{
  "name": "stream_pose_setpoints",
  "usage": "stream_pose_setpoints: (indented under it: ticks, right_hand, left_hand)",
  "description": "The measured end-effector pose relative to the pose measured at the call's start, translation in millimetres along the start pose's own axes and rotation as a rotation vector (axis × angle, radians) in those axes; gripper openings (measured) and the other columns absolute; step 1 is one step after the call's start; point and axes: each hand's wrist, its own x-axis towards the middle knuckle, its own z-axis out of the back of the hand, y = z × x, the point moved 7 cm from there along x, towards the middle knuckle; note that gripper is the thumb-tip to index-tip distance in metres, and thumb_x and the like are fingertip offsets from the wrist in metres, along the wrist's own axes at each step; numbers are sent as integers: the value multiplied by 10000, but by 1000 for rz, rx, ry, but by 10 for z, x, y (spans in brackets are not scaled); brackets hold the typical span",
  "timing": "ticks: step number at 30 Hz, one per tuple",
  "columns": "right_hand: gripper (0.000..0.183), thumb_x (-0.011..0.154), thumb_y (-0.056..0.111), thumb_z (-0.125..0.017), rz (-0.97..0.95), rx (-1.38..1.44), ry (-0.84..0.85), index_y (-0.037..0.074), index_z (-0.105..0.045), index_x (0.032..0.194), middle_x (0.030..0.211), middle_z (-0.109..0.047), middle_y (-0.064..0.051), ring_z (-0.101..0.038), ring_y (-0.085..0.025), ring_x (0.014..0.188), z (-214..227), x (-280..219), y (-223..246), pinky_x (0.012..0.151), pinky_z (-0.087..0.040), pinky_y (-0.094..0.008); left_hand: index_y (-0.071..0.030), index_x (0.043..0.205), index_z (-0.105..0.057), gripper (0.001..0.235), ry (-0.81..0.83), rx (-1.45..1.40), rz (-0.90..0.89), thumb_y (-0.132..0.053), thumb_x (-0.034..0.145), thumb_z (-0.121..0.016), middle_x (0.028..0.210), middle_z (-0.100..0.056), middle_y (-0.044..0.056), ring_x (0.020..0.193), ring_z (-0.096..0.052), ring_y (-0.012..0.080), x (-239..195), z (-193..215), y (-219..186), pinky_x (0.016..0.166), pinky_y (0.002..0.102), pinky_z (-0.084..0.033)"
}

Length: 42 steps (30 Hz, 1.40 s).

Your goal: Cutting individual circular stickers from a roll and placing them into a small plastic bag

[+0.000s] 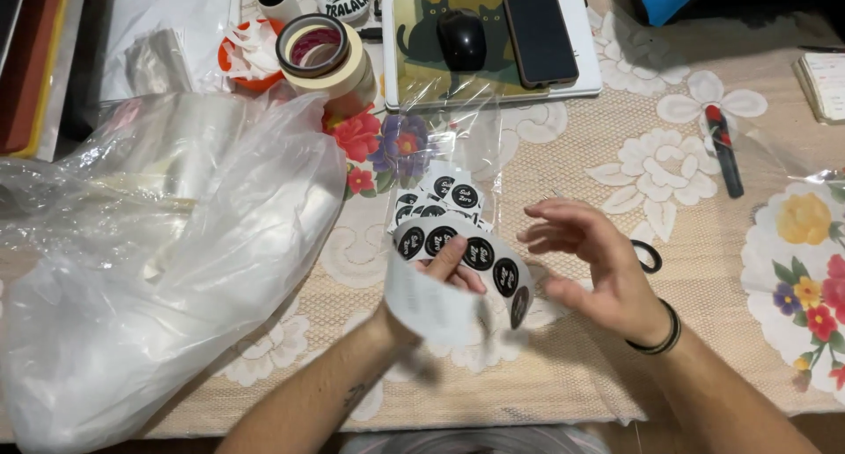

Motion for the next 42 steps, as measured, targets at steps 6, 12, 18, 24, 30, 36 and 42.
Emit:
stream_pose_setpoints:
  ticks: [6, 12, 18, 24, 30, 36, 42]
  right_hand:
    - [575, 698, 134, -871, 125, -435, -15, 3, -657, 1216, 1261, -650, -193, -704, -356, 1078, -241, -90, 315, 793, -633, -367]
    - [1095, 670, 130, -902, -163, -445, -20, -139, -227, 1490, 1496, -269, -439, -467, -598, 1242, -260, 248, 1, 980, -482, -660]
    - [907, 839, 407, -847, -551, -423, -198, -41, -369, 1466, 1184, -699, -178, -694, -296, 1055, 243, 811, -1332, 911, -546, -393]
    - [470, 817, 86, -849, -333, -315, -321, 65, -628, 1232, 858, -724, -66, -661, -139, 717, 75, 1389, -1336, 557, -562, -240]
    - [636, 928, 270, -835, 69, -531, -274, -10, -461, 1361, 1239, -588, -241, -565, -423, 1180, 7, 1201, -541, 883, -555, -498]
    - [728, 692, 298, -893, -155, -199, -60, 31, -592, 1298, 930, -750, -117, -732, -212, 789, -411, 334, -237, 642, -609, -301]
    - [336, 805, -2, -794, -82, -214, -222, 10, -722, 1132, 611, -668, -96, -706, -174, 561, -372, 240, 0, 561, -609, -287]
  left_hand:
    - [26, 941, -552, 270, -126, 14, -430, -210, 957, -681, 648, -721, 222, 552, -730, 218, -98, -21, -410, 510, 295, -601]
    - [65, 867, -665, 225, -204, -133, -476, -149, 908, -720, 652, -720, 234, 559, -732, 238, -76, 244, -572, 533, 326, -609]
    - [13, 1011, -660, 132, -203, -410, -497, -41, 903, -716, 814, -739, 167, 654, -738, 252, 325, 702, -330, 574, 316, -631]
    - [-37, 1046, -691, 185, -155, -452, -422, -73, 875, -751, 905, -764, 121, 703, -755, 237, 47, 462, -677, 582, 301, -622]
    - [58, 795, -739, 183, -396, -152, -447, -76, 801, -863, 678, -742, 225, 558, -737, 258, 217, 802, -181, 588, 337, -608]
    - [41, 1193, -554, 477, -395, -109, -730, 37, 790, -810, 840, -703, 200, 690, -722, 209, -166, 451, -687, 599, 266, -650]
    - [17, 1063, -640, 269, -211, 7, -847, -114, 867, -772, 850, -734, 181, 743, -729, 204, -238, 242, -646, 671, 296, -645]
